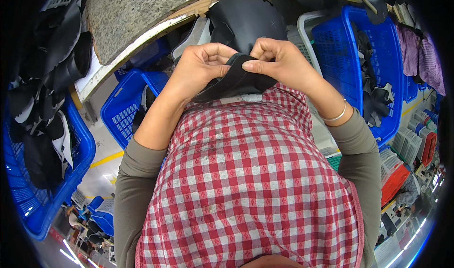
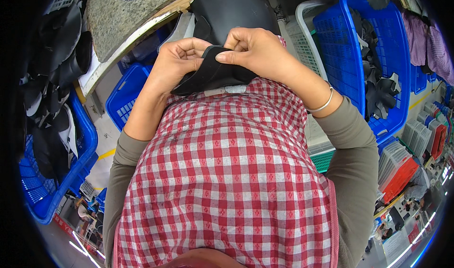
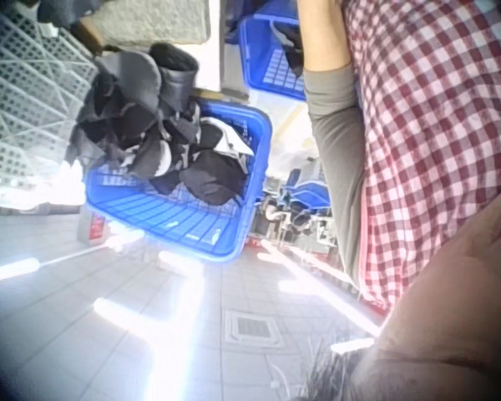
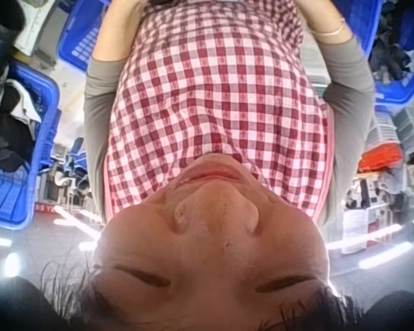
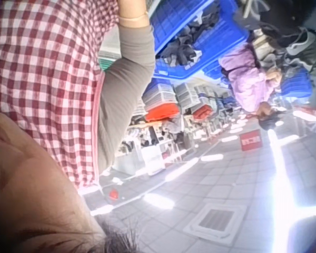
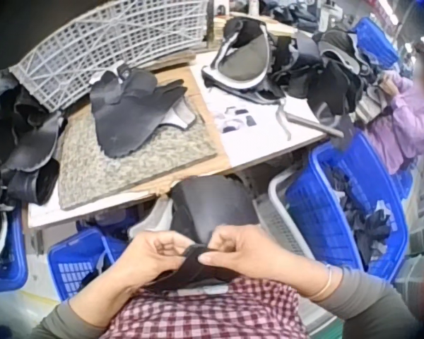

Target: The person repeatedly picks black shoe uppers from a blue bin, aligns and folds the edges by hand, and places them back on the table or into the bin. The hands manipulate the flexible material to shape the uppers without using tools.

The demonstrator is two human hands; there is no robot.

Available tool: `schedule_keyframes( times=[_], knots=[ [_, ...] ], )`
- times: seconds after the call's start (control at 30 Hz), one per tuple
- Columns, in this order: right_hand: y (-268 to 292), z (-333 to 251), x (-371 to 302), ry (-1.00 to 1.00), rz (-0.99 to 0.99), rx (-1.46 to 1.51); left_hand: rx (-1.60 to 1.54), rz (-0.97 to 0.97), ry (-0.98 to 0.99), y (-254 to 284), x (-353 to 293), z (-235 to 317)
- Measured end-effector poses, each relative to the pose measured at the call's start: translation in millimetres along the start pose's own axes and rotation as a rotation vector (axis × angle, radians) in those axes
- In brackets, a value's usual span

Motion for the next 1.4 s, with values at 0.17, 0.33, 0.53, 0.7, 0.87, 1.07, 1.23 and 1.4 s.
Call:
schedule_keyframes(
  times=[0.17, 0.33, 0.53, 0.7, 0.87, 1.07, 1.23, 1.4],
  knots=[
    [-1, -2, 4, 0.032, -0.049, 0.015, 0.096, 0.042, -0.013, 2, -4, 5],
    [-5, 0, 9, 0.065, -0.071, 0.133, 0.122, 0.037, -0.021, 3, -6, 3],
    [-7, 2, 11, 0.012, -0.051, 0.121, 0.111, 0.024, -0.069, 5, -6, 2],
    [-6, 2, 12, 0.021, -0.06, 0.134, 0.089, 0.062, -0.015, 9, -9, 1],
    [-12, 6, 14, 0.003, -0.06, 0.065, 0.009, 0.053, 0.035, 12, -4, -4],
    [39, 11, 13, -0.239, 0.138, 0.296, 0.038, 0.13, -0.048, 16, -2, -15],
    [4, -63, 17, 0.552, -0.026, -0.413, 0.065, 0.104, -0.133, 4, -11, 26],
    [-32, -84, 18, 0.573, 0.053, -0.219, 0.493, 0.125, -0.288, 40, -36, 102]
  ],
)
Point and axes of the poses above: each hand's wrist, its own x-axis towards the middle knuckle, its own y-axis out of the back of the hand, z = x × y, the point moved 7 cm from there along x, towards the middle knuckle, and after that the axes turned 5 degrees about -y, right-handed, at the moved point
